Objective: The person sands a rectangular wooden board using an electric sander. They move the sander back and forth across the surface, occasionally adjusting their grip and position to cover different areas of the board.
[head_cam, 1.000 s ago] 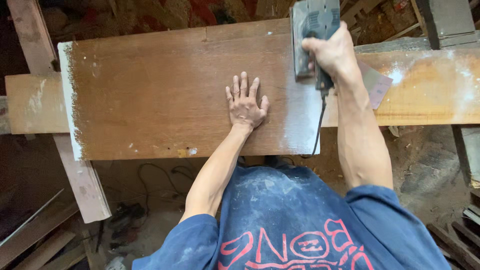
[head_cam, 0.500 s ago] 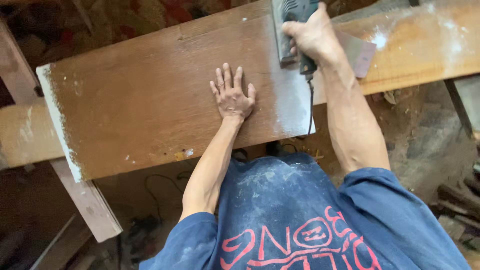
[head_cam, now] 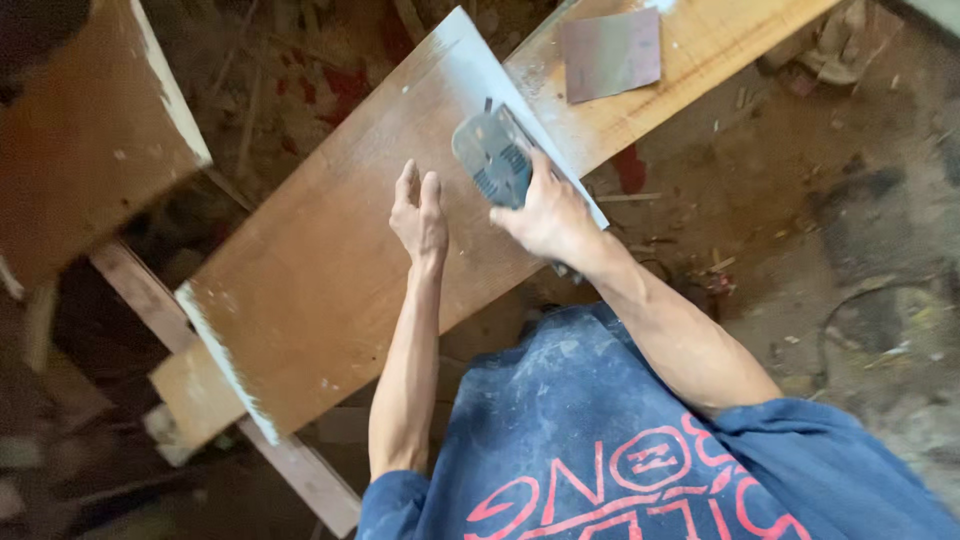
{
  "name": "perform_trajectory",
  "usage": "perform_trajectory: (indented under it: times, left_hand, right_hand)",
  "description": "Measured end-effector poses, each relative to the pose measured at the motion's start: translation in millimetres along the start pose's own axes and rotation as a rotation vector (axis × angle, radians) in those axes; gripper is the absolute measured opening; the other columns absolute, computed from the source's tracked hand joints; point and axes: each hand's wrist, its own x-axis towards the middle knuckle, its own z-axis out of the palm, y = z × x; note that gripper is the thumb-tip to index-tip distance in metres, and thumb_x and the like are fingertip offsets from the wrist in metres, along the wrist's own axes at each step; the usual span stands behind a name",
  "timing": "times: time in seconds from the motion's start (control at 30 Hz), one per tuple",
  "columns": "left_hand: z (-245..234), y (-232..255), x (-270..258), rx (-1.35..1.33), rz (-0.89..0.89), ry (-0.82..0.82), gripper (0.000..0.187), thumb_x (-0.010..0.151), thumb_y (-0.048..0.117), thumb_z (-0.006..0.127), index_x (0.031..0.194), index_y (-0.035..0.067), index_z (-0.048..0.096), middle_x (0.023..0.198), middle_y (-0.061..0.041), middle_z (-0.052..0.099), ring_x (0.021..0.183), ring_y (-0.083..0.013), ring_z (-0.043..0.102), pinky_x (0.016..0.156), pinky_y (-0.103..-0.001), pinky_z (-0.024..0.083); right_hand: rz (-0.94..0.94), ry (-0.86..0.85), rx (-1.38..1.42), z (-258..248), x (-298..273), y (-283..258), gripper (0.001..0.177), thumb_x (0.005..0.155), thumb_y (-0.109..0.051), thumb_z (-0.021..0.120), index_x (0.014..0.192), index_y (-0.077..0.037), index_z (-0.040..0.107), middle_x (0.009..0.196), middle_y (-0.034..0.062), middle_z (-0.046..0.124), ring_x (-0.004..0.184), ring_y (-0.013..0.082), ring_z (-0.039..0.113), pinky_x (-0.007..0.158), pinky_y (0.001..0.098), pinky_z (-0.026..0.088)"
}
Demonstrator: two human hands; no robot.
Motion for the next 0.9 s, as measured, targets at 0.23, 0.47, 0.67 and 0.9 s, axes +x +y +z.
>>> perform_trajectory:
  times: [0.23,0.47,0.67,0.9]
  left_hand:
    - [66.7,75.5,-45.2,0.288,0.3,-0.171,0.082,0.09,0.035,0.075,0.154,-0.001,0.038,0.161,-0.028,0.031,0.148,-0.0414,0.035,0.119,-0.046,0.034]
    - [94.1,80.8,-29.4,0.443,0.389,-0.101,0.064,0.094,0.032,0.072,0.146,0.001,0.053,0.146,-0.023,0.053,0.136,-0.0363,0.054,0.115,-0.042,0.045]
    - [90.6,86.8,18.5,0.429,0.327,-0.082,0.063,0.094,0.031,0.072,0.146,0.0,0.054,0.14,-0.021,0.055,0.131,-0.033,0.056,0.114,-0.04,0.044]
    - [75.7,105.4,82.5,0.423,0.188,-0.176,0.068,0.097,0.035,0.063,0.154,0.004,0.042,0.145,-0.022,0.044,0.125,-0.0315,0.056,0.097,-0.043,0.056]
  right_hand:
    - [0.155,-0.186,0.199,-7.2,-46.7,19.8,0.11,0.081,-0.033,0.077,0.158,-0.001,0.005,0.116,0.0392,0.063,0.106,0.0526,0.065,0.098,0.0534,0.051]
    - [0.094,-0.223,0.365,-14.1,-56.6,40.2,0.11,0.084,-0.025,0.069,0.159,0.004,-0.006,0.096,0.0414,0.066,0.09,0.0541,0.069,0.084,0.0546,0.058]
    - [0.066,-0.256,0.328,-13.8,-11.1,25.8,0.11,0.087,-0.026,0.07,0.157,0.005,-0.008,0.086,0.0407,0.067,0.081,0.054,0.07,0.082,0.0548,0.059]
    - [0.154,-0.379,0.378,-6.6,43.2,-7.8,0.106,0.087,-0.021,0.061,0.159,0.003,-0.013,0.084,0.0305,0.072,0.073,0.0476,0.075,0.07,0.0534,0.065]
